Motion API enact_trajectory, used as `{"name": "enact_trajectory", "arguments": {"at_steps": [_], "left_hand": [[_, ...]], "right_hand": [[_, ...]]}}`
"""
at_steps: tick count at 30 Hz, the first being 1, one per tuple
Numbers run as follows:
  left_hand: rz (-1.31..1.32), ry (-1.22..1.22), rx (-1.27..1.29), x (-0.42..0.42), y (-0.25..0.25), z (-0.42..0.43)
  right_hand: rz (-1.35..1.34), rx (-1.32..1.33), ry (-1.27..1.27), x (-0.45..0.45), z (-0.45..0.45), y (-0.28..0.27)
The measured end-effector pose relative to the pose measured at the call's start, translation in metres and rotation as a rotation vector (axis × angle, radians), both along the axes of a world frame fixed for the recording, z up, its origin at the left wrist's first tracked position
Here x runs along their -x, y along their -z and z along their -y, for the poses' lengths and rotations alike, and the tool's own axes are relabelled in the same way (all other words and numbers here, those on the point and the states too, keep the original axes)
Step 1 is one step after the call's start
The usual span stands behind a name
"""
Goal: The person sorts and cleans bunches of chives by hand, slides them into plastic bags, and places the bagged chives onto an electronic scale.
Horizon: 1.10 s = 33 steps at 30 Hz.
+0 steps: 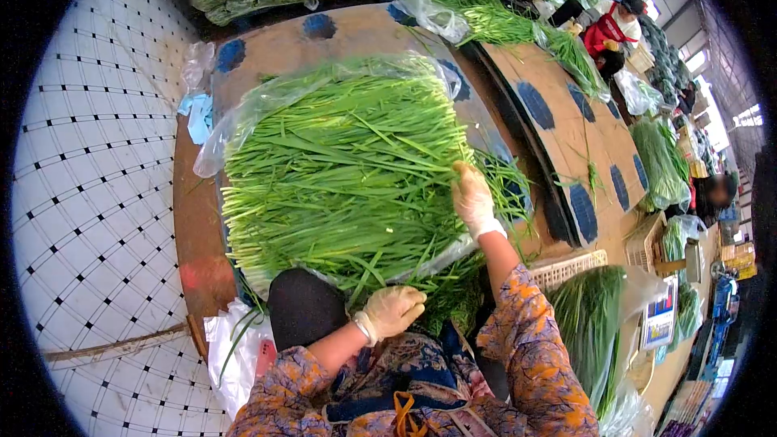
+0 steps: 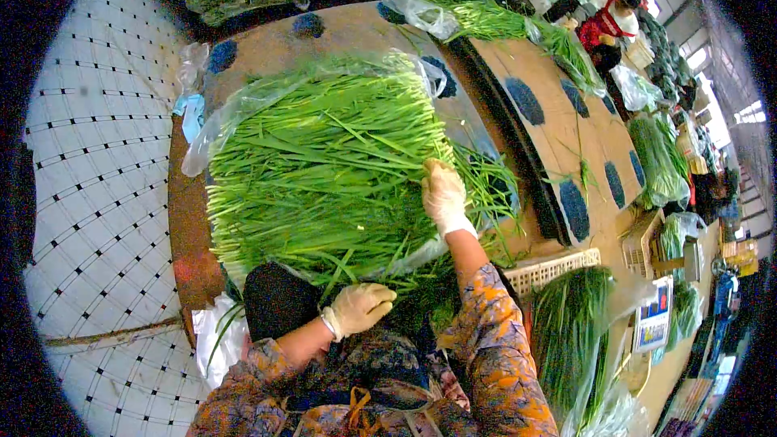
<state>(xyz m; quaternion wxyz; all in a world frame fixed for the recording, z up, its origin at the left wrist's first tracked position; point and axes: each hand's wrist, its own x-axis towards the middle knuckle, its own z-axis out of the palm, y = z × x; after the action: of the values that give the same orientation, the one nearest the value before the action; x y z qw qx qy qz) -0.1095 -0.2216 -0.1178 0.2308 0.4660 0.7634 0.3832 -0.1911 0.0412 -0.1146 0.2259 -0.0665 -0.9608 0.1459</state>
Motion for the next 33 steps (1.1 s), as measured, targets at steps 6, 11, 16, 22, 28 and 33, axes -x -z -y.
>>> {"name": "enact_trajectory", "arguments": {"at_steps": [6, 11, 16, 22, 28, 33], "left_hand": [[0.045, -0.019, -0.076, 0.045, -0.024, -0.011], [0.078, -0.218, -0.160, 0.082, -0.020, -0.027], [0.161, -0.147, -0.217, 0.072, -0.026, -0.034], [1.233, -0.316, -0.497, 0.082, -0.016, -0.035], [1.365, -0.338, -0.552, 0.072, 0.010, -0.033], [1.359, -0.611, -0.532, 0.049, 0.020, -0.034]], "right_hand": [[0.615, -0.258, 0.024, 0.048, 0.000, -0.005], [0.229, 0.104, -0.180, 0.052, -0.027, -0.037], [0.027, 0.497, 0.026, 0.042, -0.023, -0.091], [0.599, 1.256, -0.070, -0.002, 0.047, -0.084], [0.427, 1.863, 0.098, -0.050, 0.091, -0.004], [0.526, 1.248, 0.040, -0.079, 0.092, -0.012]]}}
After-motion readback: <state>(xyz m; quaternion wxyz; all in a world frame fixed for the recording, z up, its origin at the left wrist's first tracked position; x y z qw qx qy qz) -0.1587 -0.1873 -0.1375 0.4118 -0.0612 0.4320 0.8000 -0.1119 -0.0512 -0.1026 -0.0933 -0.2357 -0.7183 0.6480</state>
